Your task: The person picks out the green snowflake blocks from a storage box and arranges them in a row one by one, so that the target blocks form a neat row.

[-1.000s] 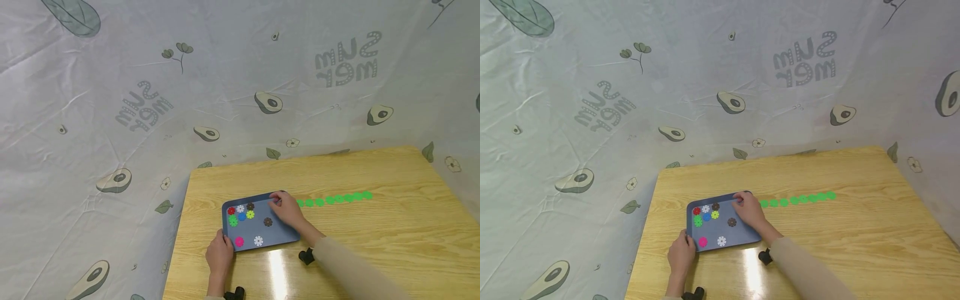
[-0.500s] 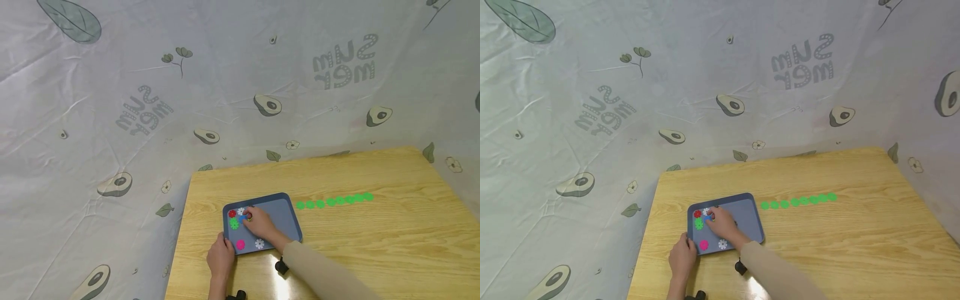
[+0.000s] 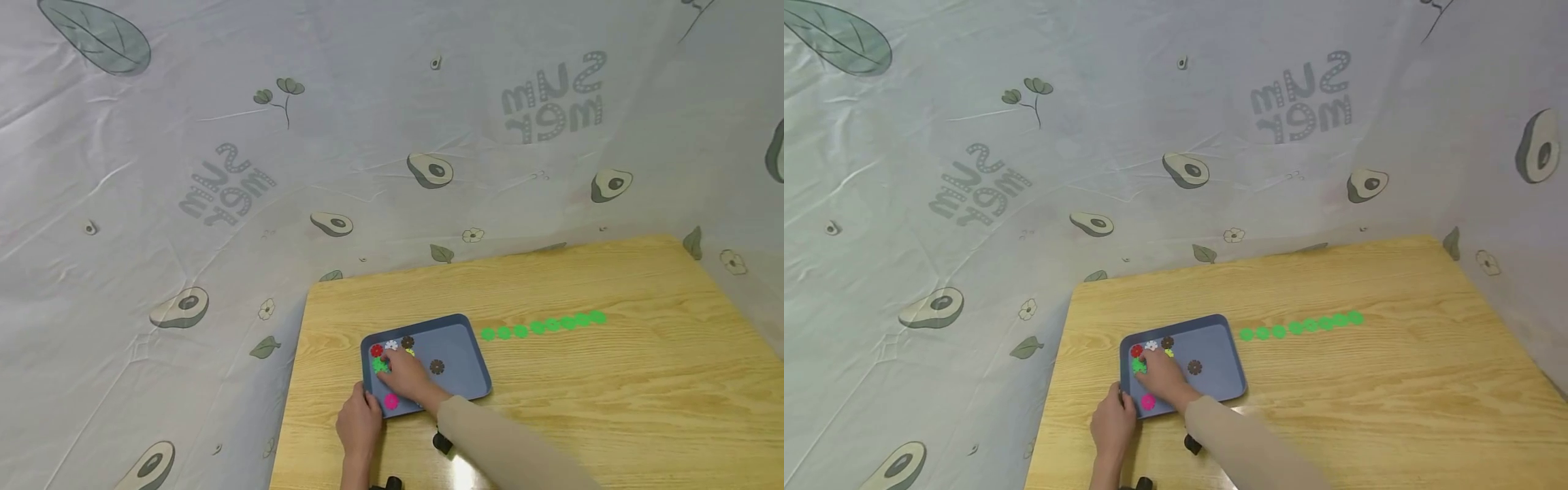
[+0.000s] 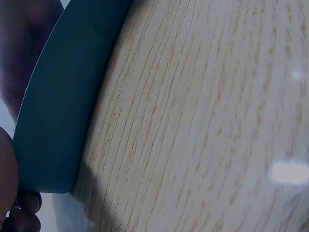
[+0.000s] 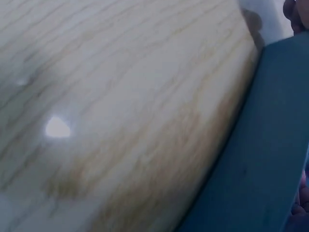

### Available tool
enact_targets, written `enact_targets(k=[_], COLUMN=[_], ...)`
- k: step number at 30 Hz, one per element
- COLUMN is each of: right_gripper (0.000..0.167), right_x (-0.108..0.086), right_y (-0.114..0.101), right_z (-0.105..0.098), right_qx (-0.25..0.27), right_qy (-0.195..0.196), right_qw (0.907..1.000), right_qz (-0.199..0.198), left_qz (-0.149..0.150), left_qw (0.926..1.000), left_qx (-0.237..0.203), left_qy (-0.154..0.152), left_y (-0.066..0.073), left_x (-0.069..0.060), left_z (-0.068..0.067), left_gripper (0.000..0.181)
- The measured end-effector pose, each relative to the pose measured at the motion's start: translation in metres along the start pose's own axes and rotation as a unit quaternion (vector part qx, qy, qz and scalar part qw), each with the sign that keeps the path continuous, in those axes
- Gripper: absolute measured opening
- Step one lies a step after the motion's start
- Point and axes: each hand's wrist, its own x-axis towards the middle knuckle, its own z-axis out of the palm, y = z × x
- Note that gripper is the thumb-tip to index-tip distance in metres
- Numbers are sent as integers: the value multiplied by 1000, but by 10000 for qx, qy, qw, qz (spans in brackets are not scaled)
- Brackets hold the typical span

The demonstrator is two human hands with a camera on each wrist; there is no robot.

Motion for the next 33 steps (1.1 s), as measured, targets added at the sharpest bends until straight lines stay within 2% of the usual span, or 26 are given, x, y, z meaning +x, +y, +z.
enact_targets(k=[8,13,23,28,33], right_gripper=[36,32,27,28,27], right_x=[-2,-3,-5,-4,-4], right_y=[-7,-9,-12,-12,-11], right_z=[8,11,6,6,6], right_qx=[-370,-465,-559,-655,-623], right_qy=[25,28,-44,-96,-15], right_qw=[9990,9983,9981,9975,9980], right_qz=[264,355,253,255,67], left_qz=[30,27,28,74,158], left_qw=[10000,10000,10000,10000,9998], left_qx=[-85,-63,-34,18,0], left_qy=[-32,-30,-77,-12,91], left_y=[1,1,0,-1,-1], left_x=[-1,-2,-2,-2,-2], left_z=[1,1,0,1,-2], left_gripper=[26,24,23,23,22])
